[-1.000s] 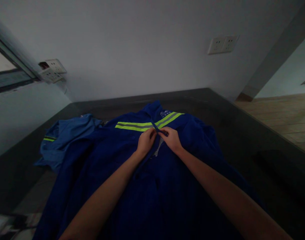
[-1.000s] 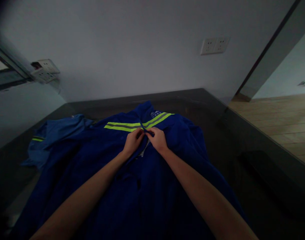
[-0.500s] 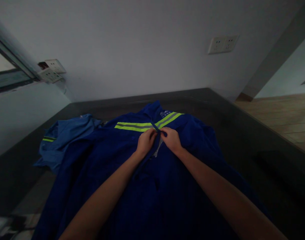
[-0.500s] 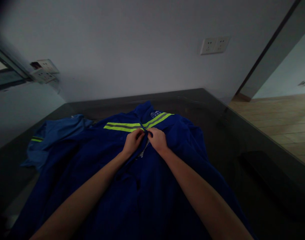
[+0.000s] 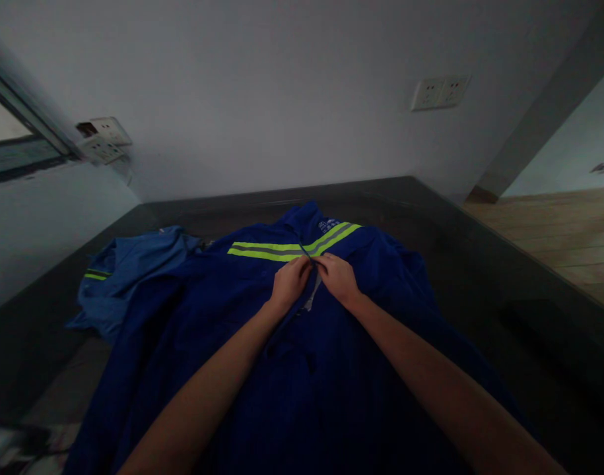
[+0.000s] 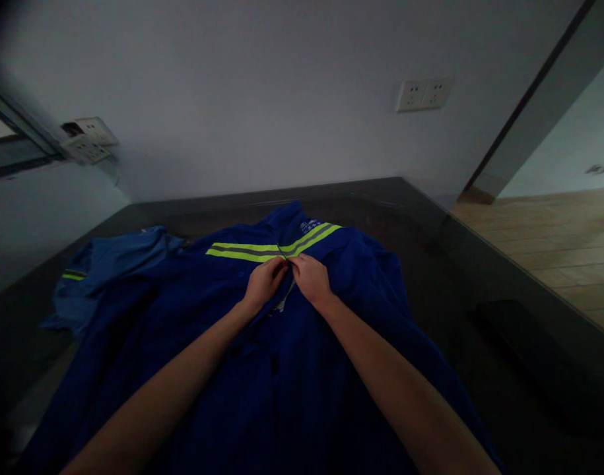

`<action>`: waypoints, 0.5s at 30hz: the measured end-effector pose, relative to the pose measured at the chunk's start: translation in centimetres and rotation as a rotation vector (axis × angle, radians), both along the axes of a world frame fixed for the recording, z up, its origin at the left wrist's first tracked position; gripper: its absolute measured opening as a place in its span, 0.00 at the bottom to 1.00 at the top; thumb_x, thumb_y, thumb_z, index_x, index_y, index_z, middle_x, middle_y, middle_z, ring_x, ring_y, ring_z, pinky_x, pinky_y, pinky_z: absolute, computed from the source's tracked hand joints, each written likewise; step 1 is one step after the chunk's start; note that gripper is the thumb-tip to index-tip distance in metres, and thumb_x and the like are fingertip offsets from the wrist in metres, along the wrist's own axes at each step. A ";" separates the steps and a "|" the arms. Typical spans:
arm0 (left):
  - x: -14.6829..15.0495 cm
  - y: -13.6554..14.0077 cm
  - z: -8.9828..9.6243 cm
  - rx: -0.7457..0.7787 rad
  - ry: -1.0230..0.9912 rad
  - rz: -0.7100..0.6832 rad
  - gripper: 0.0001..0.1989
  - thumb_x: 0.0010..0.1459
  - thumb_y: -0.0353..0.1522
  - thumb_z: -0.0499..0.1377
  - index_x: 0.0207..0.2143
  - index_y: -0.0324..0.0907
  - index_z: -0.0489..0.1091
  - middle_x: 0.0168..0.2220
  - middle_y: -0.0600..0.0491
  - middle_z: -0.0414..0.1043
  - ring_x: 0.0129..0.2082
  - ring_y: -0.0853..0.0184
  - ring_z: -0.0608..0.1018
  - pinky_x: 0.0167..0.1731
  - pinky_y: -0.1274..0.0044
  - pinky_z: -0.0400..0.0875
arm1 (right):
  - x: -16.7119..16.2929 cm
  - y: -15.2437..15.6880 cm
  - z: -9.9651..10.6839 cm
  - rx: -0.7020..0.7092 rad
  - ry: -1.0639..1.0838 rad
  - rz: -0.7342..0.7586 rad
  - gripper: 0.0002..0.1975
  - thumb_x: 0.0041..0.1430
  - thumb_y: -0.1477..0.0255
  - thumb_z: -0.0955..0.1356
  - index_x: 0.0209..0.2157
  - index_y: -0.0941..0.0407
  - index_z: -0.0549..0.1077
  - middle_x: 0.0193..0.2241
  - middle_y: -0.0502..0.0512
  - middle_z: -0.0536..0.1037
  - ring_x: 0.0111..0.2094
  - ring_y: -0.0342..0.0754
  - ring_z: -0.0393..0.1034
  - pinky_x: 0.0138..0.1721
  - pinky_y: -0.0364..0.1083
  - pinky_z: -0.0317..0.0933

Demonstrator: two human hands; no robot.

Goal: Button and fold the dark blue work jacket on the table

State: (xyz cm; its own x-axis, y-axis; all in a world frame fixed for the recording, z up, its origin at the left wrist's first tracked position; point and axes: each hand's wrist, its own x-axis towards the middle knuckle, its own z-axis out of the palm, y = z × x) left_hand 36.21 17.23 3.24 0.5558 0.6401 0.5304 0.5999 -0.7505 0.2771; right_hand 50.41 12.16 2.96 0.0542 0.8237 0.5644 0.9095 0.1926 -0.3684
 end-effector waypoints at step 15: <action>-0.2 -0.4 0.5 0.125 0.118 0.056 0.08 0.64 0.34 0.48 0.38 0.46 0.66 0.37 0.53 0.73 0.36 0.66 0.74 0.30 0.79 0.62 | 0.4 0.7 -0.7 -0.017 0.053 0.043 0.15 0.59 0.78 0.62 0.46 0.57 0.74 0.43 0.58 0.77 0.44 0.50 0.71 0.47 0.46 0.61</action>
State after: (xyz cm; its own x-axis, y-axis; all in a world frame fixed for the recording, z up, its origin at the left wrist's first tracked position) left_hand 35.97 16.82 3.78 0.5842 0.6050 0.5410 0.6649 -0.7390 0.1085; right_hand 50.82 12.83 2.27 0.0475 0.8356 0.5473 0.8796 0.2247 -0.4193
